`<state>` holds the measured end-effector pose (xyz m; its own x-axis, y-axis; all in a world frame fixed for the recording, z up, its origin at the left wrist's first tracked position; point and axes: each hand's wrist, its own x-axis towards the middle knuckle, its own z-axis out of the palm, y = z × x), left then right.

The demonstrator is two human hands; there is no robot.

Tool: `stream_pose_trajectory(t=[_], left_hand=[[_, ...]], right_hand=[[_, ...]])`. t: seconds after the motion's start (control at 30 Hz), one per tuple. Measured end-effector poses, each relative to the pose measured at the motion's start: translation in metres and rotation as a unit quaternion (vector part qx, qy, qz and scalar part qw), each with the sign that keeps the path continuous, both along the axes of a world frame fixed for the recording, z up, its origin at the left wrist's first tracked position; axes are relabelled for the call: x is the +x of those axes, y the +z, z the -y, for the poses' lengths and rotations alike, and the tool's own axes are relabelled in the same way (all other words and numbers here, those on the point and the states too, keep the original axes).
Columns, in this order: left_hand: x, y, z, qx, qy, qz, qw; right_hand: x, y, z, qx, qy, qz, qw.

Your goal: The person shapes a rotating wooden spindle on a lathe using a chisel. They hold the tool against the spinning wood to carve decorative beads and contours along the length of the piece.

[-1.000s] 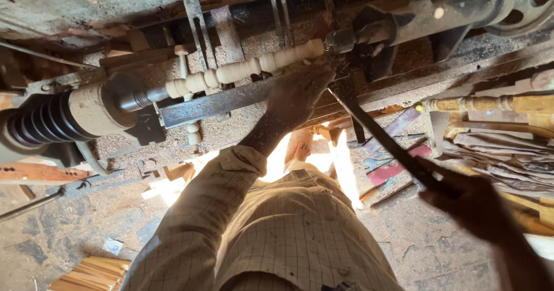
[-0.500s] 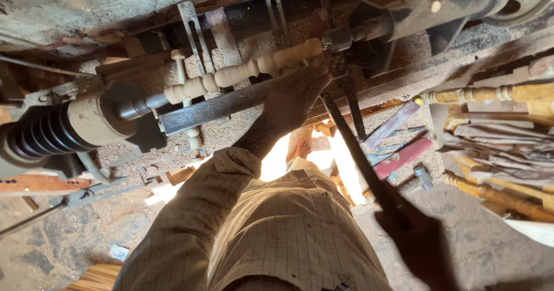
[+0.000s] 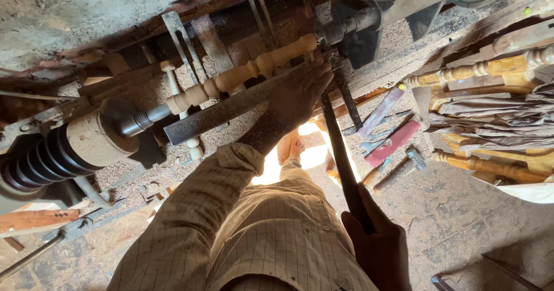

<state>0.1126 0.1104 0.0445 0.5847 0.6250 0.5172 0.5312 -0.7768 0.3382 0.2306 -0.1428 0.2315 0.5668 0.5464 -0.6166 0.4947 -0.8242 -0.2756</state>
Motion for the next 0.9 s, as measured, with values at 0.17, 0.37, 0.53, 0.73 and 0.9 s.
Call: stream_pose_trajectory(t=[0.17,0.37,0.53,0.73,0.9], left_hand=[[0.002,-0.003,0.001,-0.016,0.002,0.000,1.000],[0.003,-0.003,0.000,-0.005,0.005,-0.024,1.000],[0.004,0.004,0.000,0.011,0.005,0.051,0.999],[0.000,0.011,0.001,0.033,0.025,0.038,0.998],[0.001,0.003,0.002,0.069,0.052,-0.016,0.996]], right_hand=[[0.010,0.002,-0.006,0.064,0.034,-0.004,0.997],[0.035,0.001,-0.008,0.089,0.080,-0.011,0.993],[0.059,0.005,-0.010,0.047,0.084,-0.016,0.995],[0.094,0.000,-0.015,0.062,0.127,-0.030,0.989],[0.134,-0.009,-0.034,-0.035,0.114,-0.049,0.992]])
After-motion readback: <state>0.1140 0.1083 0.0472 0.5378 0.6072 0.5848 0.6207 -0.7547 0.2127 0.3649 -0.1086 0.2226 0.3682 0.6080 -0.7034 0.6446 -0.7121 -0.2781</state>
